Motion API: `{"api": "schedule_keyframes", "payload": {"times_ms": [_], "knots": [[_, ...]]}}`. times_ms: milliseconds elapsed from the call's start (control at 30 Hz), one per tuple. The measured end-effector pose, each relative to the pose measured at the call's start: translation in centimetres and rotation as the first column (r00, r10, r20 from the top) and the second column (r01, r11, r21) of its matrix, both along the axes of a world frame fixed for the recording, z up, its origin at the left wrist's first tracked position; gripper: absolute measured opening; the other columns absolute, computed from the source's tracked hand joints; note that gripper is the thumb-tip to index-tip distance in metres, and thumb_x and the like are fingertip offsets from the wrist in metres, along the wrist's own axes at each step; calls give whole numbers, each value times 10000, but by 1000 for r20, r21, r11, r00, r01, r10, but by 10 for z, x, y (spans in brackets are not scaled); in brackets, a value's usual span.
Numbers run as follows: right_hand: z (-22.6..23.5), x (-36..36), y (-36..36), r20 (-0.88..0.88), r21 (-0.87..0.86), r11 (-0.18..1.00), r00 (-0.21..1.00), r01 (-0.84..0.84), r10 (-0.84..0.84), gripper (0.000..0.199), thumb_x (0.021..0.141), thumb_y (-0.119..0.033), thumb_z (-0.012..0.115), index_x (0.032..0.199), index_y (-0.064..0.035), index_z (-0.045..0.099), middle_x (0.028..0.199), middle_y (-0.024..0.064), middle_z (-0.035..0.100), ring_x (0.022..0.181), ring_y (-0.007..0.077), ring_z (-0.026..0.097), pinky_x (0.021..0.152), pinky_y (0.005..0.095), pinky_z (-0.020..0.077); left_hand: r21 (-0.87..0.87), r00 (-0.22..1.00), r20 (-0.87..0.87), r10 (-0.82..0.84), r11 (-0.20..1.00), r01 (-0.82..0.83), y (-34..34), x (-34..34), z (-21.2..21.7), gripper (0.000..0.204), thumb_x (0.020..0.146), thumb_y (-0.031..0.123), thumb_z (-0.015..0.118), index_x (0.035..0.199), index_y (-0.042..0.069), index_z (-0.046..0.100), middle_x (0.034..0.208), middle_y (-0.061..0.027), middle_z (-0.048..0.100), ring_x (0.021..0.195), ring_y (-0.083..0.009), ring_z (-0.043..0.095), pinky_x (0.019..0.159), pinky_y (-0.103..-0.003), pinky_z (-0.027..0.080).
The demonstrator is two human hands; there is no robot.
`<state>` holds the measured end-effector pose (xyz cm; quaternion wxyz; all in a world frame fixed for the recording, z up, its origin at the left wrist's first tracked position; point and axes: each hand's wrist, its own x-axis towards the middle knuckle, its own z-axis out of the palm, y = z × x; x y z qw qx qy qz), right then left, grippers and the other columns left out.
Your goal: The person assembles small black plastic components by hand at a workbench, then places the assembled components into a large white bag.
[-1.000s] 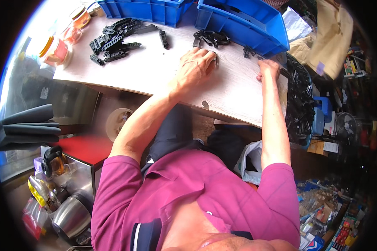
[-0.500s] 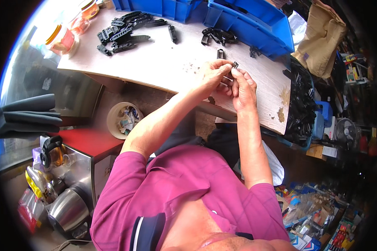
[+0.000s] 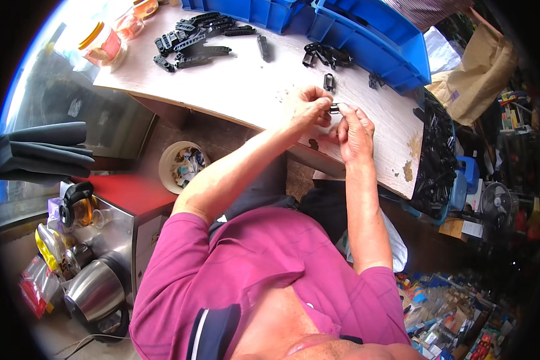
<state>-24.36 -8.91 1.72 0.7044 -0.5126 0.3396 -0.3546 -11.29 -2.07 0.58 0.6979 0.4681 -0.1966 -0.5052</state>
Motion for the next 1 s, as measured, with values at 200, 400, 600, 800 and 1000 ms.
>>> {"api": "schedule_keyframes", "payload": {"times_ms": [200, 400, 600, 800, 1000], "knots": [[7, -1, 6, 29, 103, 994, 999, -24, 21, 212, 893, -224, 631, 801, -51, 551, 444, 11, 425, 411, 174, 528, 505, 483, 587, -339, -334, 913, 236, 894, -295, -6, 109, 5, 379, 800, -13, 567, 1170, 61, 612, 1162, -102, 620, 1128, -292, 554, 924, -388, 489], [6, -2, 3, 37, 102, 995, 999, -23, 19, 237, 900, -241, 621, 777, -60, 531, 439, 16, 428, 411, 173, 531, 502, 474, 586, 5, -372, 925, -84, 978, -209, -8, 156, -6, 419, 740, 3, 635, 1154, 65, 604, 1111, -93, 619, 1110, -288, 558, 934, -386, 472], [7, -1, 5, 36, 108, 994, 999, -10, 6, 236, 906, -243, 625, 812, -38, 556, 441, 18, 432, 423, 173, 541, 508, 476, 590, -106, -364, 931, 24, 972, -208, 1, 127, -13, 302, 816, 138, 656, 1114, 89, 632, 1021, -102, 638, 982, -301, 577, 868, -417, 459], [6, 2, 6, 32, 119, 992, 999, 38, -42, 237, 904, -251, 632, 814, -43, 563, 437, 15, 421, 411, 173, 537, 501, 487, 589, -82, -84, 995, 58, 945, -318, 19, 105, -5, 226, 826, 170, 679, 1042, 113, 649, 922, -101, 671, 848, -273, 622, 758, -369, 484], [13, 7, 7, 166, 116, 990, 982, 76, -95, 204, 900, -209, 643, 873, -9, 612, 425, 17, 433, 356, 155, 486, 416, 418, 558, -135, 852, 498, 161, 985, -107, 19, 33, -14, 255, 866, 114, 705, 1108, 63, 643, 770, -2, 628, 662, -71, 567, 548, -239, 485]]}}
